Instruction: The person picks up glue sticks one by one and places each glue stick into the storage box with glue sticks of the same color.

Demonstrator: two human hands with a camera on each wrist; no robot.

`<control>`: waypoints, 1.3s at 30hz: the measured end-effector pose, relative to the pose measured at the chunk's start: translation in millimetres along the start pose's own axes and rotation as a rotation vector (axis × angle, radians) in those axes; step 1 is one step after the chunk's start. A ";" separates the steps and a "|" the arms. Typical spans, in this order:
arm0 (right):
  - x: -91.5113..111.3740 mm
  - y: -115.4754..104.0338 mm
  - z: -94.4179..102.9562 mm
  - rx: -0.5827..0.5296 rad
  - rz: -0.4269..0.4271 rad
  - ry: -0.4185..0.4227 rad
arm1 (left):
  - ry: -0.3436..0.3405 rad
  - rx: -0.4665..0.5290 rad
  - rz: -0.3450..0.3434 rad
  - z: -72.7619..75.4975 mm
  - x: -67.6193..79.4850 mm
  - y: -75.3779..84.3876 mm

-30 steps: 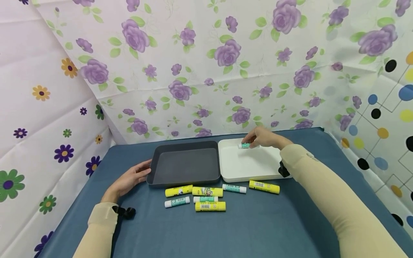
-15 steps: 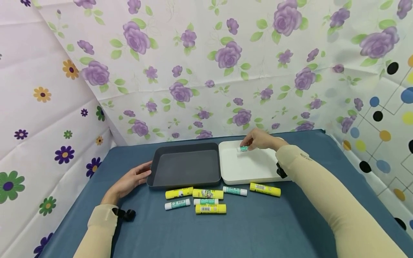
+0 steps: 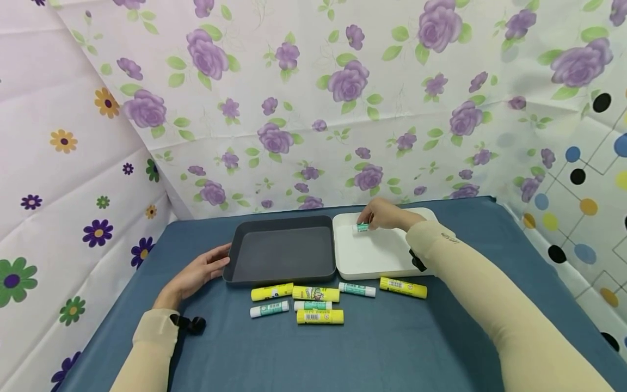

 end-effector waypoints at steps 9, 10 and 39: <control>-5.1 -7.6 -8.0 0.001 0.031 -0.004 | -0.004 0.016 -0.001 0.2 0.6 -0.8; -5.6 -7.4 -8.6 0.004 0.030 -0.002 | -0.004 0.015 0.000 0.2 0.6 -0.8; -14.2 -8.2 -9.0 0.121 -0.002 0.027 | -0.003 0.006 0.004 0.9 0.9 0.6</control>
Point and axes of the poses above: each hand's wrist, its own x-axis away from the middle knuckle, its own z-axis out of the back of the hand, y = z × x, the point moved 10 cm from there along -x, towards the middle knuckle, and after that the axes turned 5 degrees about -z, right-handed, at the moved point
